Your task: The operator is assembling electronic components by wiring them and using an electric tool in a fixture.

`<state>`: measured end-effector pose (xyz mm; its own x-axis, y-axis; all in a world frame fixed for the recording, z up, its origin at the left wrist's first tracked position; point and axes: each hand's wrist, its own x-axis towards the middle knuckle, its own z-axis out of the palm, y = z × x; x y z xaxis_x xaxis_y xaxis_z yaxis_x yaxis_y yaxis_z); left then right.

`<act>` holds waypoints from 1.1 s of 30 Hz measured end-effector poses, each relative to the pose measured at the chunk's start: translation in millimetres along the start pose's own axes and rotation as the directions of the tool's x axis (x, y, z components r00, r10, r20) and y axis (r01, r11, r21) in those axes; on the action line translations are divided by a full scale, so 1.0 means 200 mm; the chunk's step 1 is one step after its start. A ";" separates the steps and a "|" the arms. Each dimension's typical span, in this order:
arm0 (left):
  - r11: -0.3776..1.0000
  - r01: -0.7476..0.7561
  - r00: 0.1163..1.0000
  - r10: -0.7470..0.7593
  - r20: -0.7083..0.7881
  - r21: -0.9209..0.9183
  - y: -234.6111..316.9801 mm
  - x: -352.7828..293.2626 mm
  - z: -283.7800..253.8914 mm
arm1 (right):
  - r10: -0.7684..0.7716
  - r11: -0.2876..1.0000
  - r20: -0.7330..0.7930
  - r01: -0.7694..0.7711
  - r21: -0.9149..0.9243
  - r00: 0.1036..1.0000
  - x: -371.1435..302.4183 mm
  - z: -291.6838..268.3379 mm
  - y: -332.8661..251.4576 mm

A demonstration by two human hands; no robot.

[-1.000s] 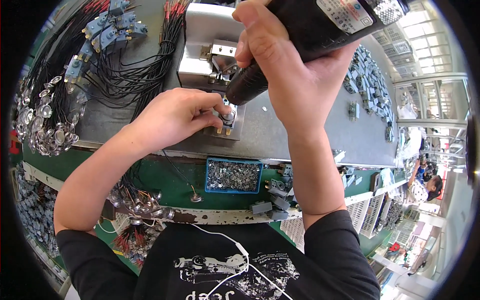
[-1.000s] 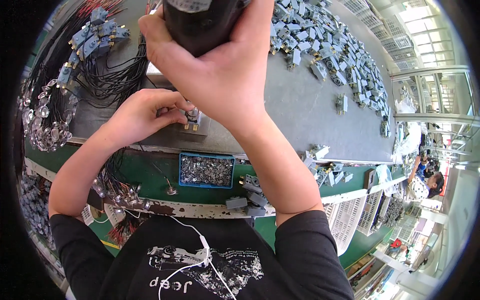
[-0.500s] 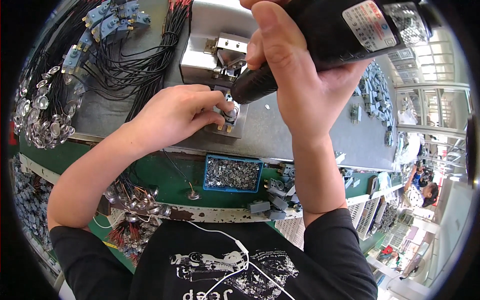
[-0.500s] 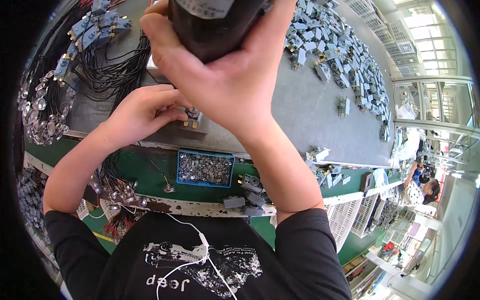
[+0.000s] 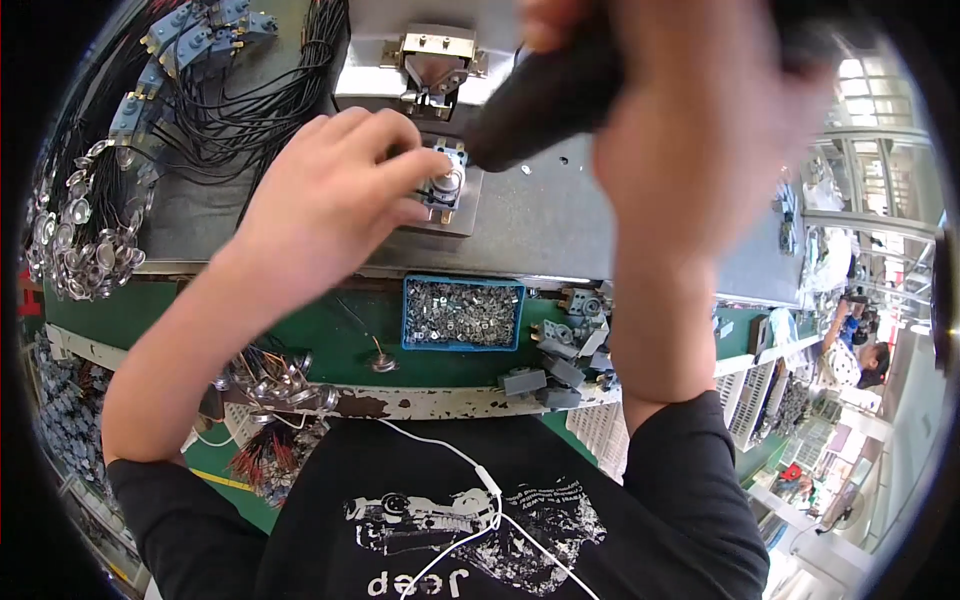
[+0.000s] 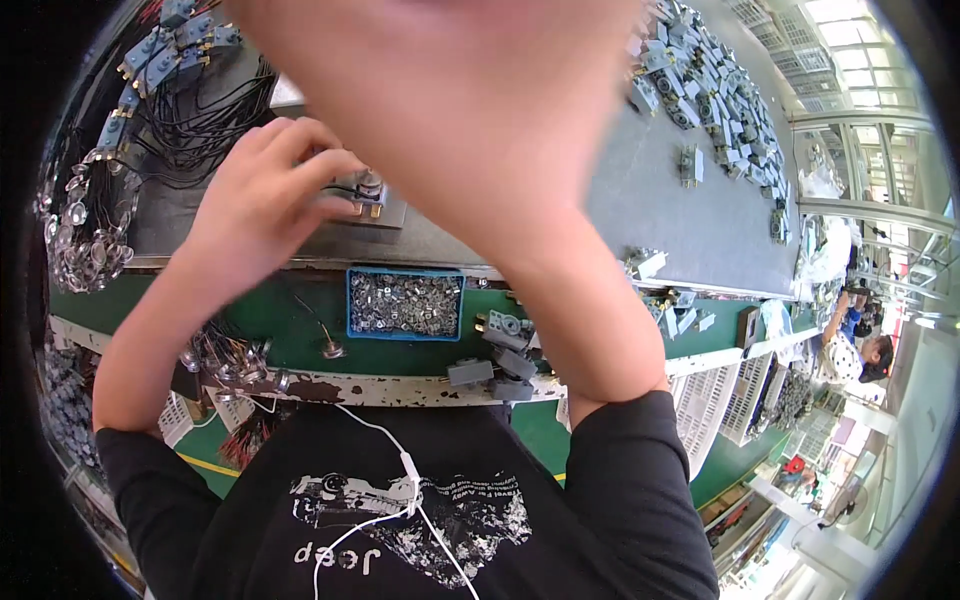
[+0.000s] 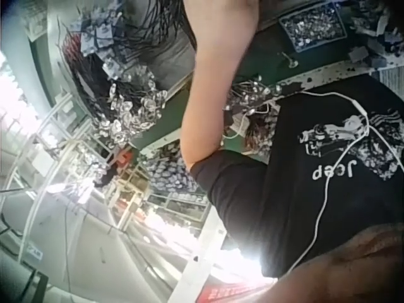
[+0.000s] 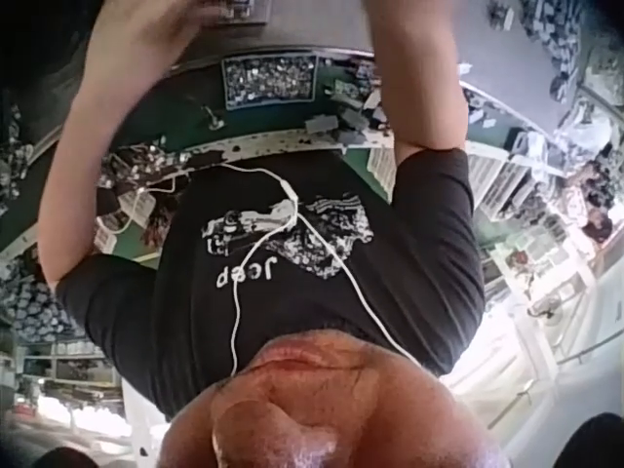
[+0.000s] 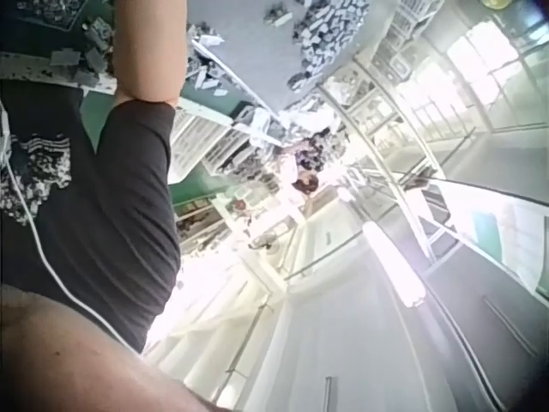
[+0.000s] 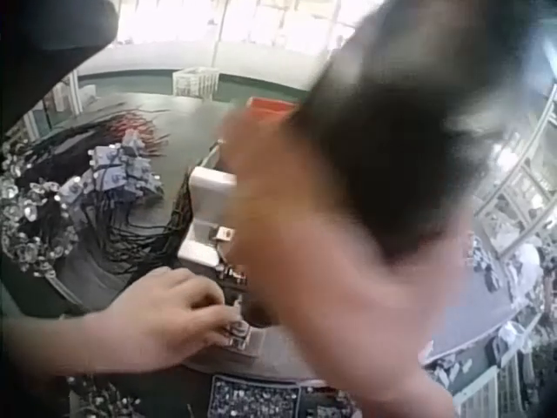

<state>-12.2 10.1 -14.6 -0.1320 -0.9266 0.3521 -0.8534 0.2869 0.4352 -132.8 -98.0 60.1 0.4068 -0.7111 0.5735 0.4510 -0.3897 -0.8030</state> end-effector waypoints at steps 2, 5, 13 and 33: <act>0.992 -0.085 0.996 0.082 0.040 0.098 0.17 0.00 -0.01 | -0.012 1.000 -0.026 0.011 -0.012 1.000 -0.01 -0.02 -0.01; 0.964 -0.264 0.861 0.221 0.459 0.030 0.27 -0.09 0.11 | -0.046 0.999 -0.036 0.046 0.011 0.998 0.01 0.00 -0.01; 0.939 -0.342 0.853 0.300 0.427 0.023 0.30 -0.14 0.21 | -0.182 0.983 -0.074 0.184 0.024 0.980 0.14 -0.01 -0.05; 0.956 -0.187 0.855 0.271 0.443 -0.225 0.28 -0.14 0.19 | -0.269 0.951 -0.024 0.270 0.149 0.963 0.11 0.06 0.08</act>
<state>-76.4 43.7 -32.0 -0.5677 -0.8216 0.0520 -0.6777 0.5022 0.5372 -106.5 -112.3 62.3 0.2512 -0.5934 0.7647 0.6571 -0.4755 -0.5849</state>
